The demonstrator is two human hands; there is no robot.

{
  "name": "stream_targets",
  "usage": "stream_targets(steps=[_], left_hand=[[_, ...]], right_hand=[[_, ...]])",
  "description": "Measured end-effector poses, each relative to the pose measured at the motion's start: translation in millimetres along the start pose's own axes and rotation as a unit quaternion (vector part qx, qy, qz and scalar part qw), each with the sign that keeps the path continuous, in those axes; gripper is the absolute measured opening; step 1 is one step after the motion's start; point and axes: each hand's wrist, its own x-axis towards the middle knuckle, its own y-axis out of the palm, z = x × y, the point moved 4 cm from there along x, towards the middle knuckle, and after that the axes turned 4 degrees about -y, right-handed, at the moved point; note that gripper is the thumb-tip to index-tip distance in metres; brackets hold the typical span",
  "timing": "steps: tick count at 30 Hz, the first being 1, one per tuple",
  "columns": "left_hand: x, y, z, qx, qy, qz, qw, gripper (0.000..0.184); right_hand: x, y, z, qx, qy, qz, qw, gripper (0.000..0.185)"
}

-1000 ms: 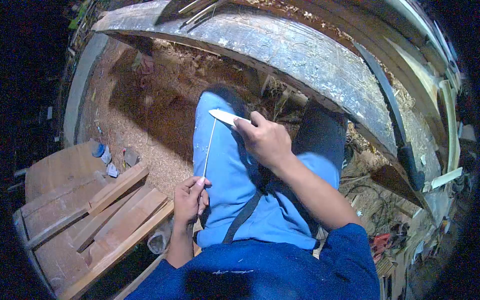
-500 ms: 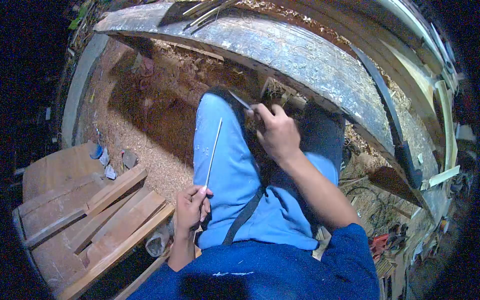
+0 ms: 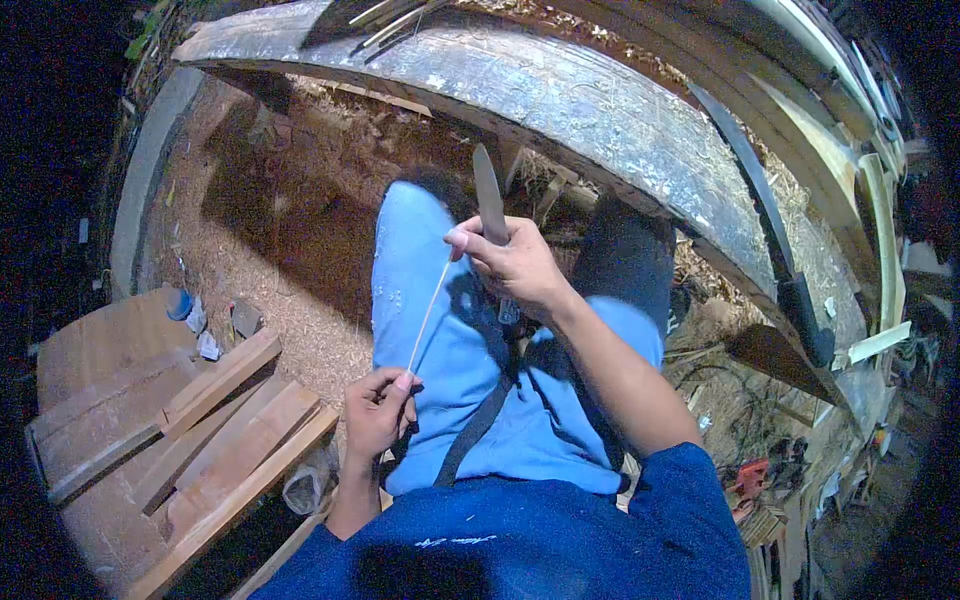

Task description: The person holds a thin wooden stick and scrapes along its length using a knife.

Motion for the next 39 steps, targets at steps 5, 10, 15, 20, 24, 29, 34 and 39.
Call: stream_targets(steps=[5,10,15,20,24,29,34,39], left_hand=[[-0.5,1.9,-4.0,0.004,-0.013,0.005,1.0,0.022],[20.5,17.4,-35.0,0.033,-0.032,0.023,0.999,0.023],[56.8,30.3,-48.9,0.016,0.03,0.013,0.999,0.026],[60.9,23.4,-51.6,-0.034,-0.019,-0.056,0.998,0.035],[60.7,24.8,-49.0,-0.044,0.003,-0.048,0.998,0.036],[66.5,26.2,-51.7,-0.061,-0.028,-0.061,0.996,0.035],[71.8,24.5,-50.6,-0.069,-0.052,-0.062,0.994,0.033],[75.4,24.6,-51.4,-0.082,-0.04,-0.041,0.995,0.035]], right_hand=[[-2.5,-2.3,-1.3,0.037,0.01,-0.008,0.999,0.025],[-3.3,4.6,-4.2,-0.034,-0.02,0.031,0.999,0.024],[-10.3,22.4,1.3,-0.114,-0.046,0.035,0.992,0.028],[-12.1,-0.3,-12.8,-0.249,-0.162,-0.005,0.955,0.033],[-32.3,15.2,7.5,-0.429,-0.232,-0.036,0.872,0.031],[-43.6,20.8,0.8,-0.509,-0.259,-0.027,0.82,0.039],[-44.6,21.4,6.4,-0.515,-0.252,-0.046,0.818,0.043],[-42.1,23.1,1.8,-0.542,-0.254,-0.06,0.799,0.042]])
